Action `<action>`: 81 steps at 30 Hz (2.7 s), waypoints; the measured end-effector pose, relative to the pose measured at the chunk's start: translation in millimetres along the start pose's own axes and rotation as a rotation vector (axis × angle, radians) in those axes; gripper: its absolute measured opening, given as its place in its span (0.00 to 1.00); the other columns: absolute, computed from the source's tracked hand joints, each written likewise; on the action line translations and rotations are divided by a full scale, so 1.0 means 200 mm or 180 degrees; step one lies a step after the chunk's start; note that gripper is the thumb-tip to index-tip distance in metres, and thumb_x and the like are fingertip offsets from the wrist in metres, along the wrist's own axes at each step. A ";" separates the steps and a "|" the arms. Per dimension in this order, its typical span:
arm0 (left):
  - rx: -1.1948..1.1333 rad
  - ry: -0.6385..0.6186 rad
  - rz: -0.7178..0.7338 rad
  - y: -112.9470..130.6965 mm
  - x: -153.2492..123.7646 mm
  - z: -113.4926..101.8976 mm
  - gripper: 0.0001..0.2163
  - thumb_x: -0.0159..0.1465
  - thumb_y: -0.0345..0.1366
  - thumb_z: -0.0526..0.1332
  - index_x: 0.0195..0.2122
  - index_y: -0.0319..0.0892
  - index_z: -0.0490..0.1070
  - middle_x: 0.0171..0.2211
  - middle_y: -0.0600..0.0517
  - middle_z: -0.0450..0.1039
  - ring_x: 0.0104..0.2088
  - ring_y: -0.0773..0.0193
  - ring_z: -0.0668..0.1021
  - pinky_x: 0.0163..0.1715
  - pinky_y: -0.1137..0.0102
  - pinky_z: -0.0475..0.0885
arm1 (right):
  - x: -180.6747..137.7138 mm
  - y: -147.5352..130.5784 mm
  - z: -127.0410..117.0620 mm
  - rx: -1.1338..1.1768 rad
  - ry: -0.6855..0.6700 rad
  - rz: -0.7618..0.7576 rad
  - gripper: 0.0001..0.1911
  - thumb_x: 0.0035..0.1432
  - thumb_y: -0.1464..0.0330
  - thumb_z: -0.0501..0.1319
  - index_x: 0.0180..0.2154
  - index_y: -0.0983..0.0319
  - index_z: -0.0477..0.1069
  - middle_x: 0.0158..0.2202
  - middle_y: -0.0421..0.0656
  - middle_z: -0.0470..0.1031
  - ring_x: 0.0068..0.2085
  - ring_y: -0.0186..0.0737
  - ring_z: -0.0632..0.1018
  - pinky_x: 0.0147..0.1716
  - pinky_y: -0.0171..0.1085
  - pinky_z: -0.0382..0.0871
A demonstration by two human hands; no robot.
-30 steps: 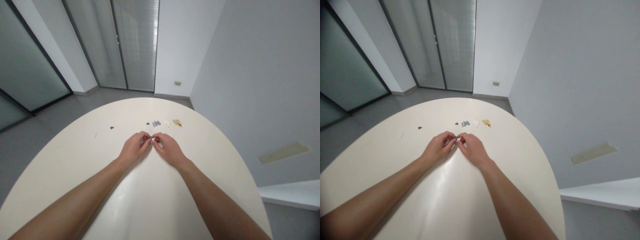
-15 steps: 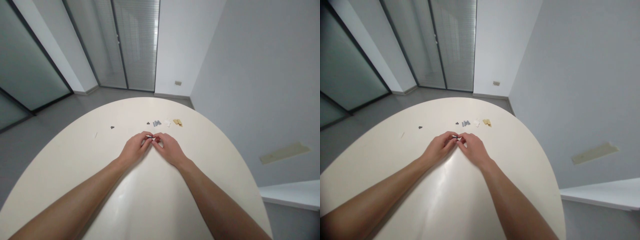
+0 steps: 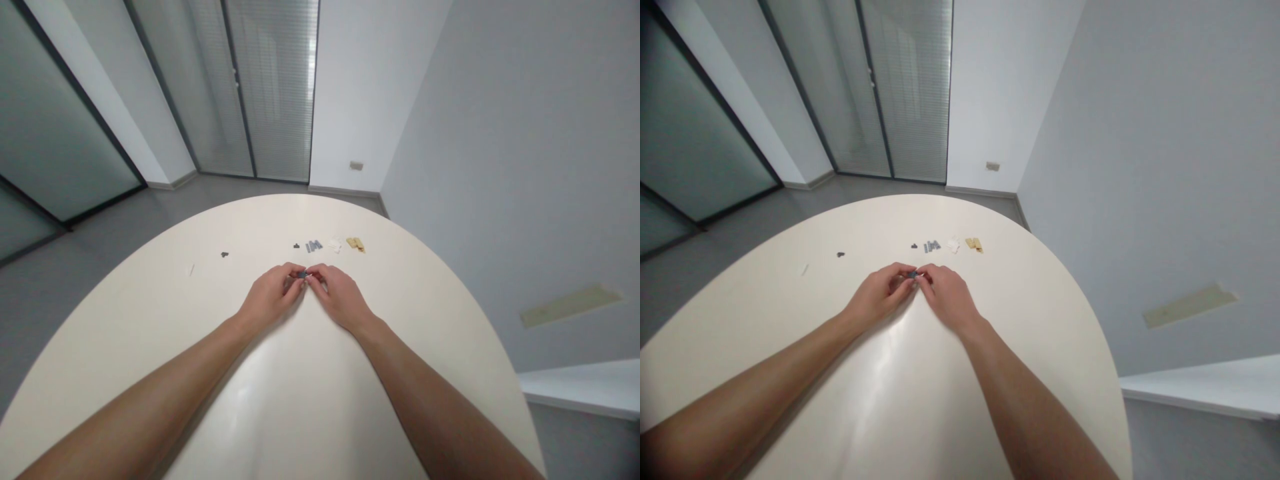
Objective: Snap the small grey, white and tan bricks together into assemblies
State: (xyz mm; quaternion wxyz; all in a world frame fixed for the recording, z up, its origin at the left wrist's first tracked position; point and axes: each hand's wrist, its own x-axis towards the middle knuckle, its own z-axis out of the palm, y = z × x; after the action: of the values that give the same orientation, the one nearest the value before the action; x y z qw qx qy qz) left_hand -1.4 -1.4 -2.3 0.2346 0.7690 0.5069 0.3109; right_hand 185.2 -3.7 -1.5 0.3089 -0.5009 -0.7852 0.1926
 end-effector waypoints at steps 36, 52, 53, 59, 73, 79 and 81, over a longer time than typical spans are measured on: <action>0.0244 0.0254 -0.0191 0.00 0.00 0.00 0.10 0.67 0.45 0.61 0.40 0.46 0.75 0.38 0.50 0.80 0.38 0.58 0.77 0.39 0.63 0.69 | 0.00 0.00 0.00 0.0193 0.0007 -0.0159 0.13 0.65 0.69 0.60 0.51 0.57 0.73 0.42 0.42 0.80 0.44 0.39 0.79 0.48 0.40 0.69; 0.0340 0.0130 -0.0021 0.00 0.01 0.01 0.11 0.68 0.45 0.60 0.39 0.45 0.76 0.37 0.50 0.79 0.38 0.58 0.77 0.39 0.63 0.70 | 0.00 0.01 0.01 0.0054 0.0069 -0.0051 0.08 0.66 0.68 0.59 0.46 0.58 0.74 0.41 0.42 0.80 0.42 0.39 0.78 0.45 0.39 0.68; 0.0333 0.0124 -0.0023 0.00 0.01 0.01 0.11 0.68 0.45 0.60 0.39 0.45 0.76 0.37 0.50 0.79 0.38 0.58 0.77 0.39 0.63 0.70 | 0.00 0.01 0.00 0.0052 0.0069 -0.0038 0.08 0.66 0.68 0.59 0.46 0.58 0.74 0.41 0.42 0.80 0.42 0.39 0.78 0.45 0.39 0.69; 0.0275 0.0124 0.0016 -0.01 0.01 0.01 0.10 0.68 0.44 0.61 0.43 0.45 0.76 0.39 0.49 0.80 0.39 0.58 0.78 0.40 0.63 0.71 | 0.00 0.00 0.00 0.0088 0.0082 0.0041 0.07 0.67 0.67 0.58 0.45 0.58 0.74 0.41 0.42 0.81 0.42 0.40 0.79 0.44 0.39 0.68; 0.0217 0.0097 0.0045 -0.01 0.01 0.00 0.09 0.68 0.40 0.60 0.46 0.47 0.76 0.44 0.49 0.80 0.44 0.56 0.80 0.44 0.61 0.72 | 0.00 -0.01 0.00 0.0152 0.0073 0.0066 0.08 0.69 0.67 0.57 0.45 0.58 0.73 0.42 0.42 0.81 0.43 0.40 0.79 0.46 0.40 0.70; 0.0339 0.0113 0.0155 -0.03 0.01 0.00 0.11 0.68 0.38 0.59 0.49 0.46 0.77 0.46 0.49 0.81 0.47 0.56 0.79 0.48 0.60 0.73 | 0.00 0.00 0.00 0.0151 0.0105 0.0035 0.08 0.69 0.66 0.57 0.45 0.58 0.73 0.42 0.42 0.81 0.43 0.39 0.79 0.47 0.39 0.70; 0.0360 0.0121 0.0176 -0.03 0.01 0.00 0.12 0.68 0.38 0.59 0.50 0.46 0.77 0.47 0.49 0.81 0.47 0.56 0.79 0.48 0.60 0.73 | 0.00 0.00 0.00 0.0158 0.0111 0.0026 0.08 0.69 0.66 0.57 0.45 0.58 0.73 0.42 0.42 0.81 0.43 0.39 0.79 0.47 0.39 0.70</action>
State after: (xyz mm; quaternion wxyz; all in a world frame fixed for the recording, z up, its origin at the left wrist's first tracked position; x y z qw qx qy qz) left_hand -4.1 2.3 -6.6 0.1724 0.7888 0.5065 0.3026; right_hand 185.3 -4.0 -2.4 0.3341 -0.4995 -0.7727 0.2045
